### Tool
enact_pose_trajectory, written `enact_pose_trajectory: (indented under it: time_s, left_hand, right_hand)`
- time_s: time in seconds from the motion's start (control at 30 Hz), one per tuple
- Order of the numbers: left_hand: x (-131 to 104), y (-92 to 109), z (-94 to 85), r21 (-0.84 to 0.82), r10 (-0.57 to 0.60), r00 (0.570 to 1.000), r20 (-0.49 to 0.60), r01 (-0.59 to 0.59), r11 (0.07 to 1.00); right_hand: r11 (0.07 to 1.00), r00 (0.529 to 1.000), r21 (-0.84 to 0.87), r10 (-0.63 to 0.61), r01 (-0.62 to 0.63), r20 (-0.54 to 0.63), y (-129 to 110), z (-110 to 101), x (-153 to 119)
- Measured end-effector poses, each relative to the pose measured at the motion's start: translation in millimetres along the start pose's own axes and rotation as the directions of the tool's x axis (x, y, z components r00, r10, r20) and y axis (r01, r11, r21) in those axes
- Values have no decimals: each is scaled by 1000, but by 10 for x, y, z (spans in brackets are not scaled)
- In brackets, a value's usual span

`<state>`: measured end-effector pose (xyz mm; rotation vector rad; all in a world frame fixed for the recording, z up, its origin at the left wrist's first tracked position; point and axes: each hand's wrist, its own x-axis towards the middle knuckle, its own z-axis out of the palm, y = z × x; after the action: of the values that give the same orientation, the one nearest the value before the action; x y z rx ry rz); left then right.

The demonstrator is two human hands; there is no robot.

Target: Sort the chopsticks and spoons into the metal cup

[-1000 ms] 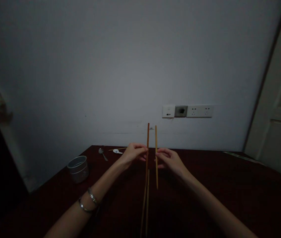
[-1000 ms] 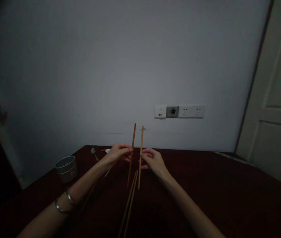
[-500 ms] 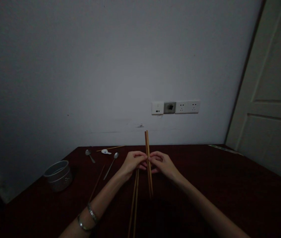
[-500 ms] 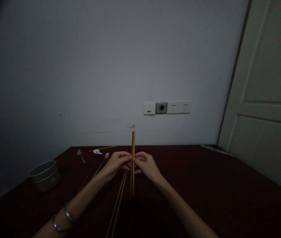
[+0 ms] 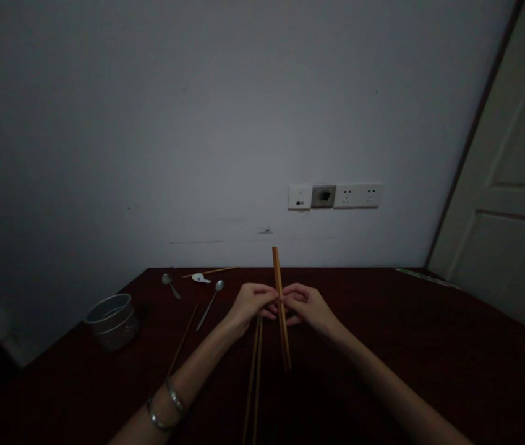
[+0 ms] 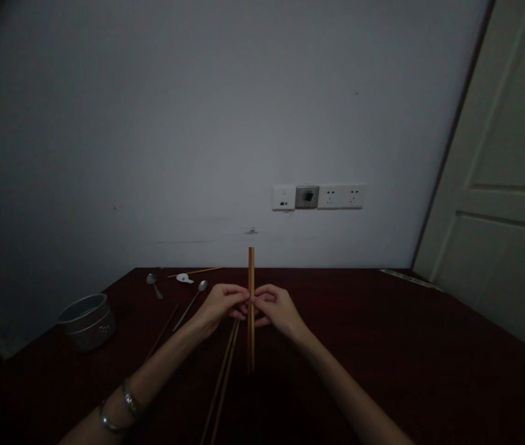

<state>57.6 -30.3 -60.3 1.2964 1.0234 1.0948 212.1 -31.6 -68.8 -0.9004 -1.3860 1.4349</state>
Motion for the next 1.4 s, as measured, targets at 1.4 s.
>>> enact_pose_trajectory:
  time_s: [1.4]
  left_hand:
    - [-156, -13, 128, 191, -1, 984, 179, -33, 981]
  right_hand:
    - [983, 981, 179, 83, -51, -176, -89, -72, 110]
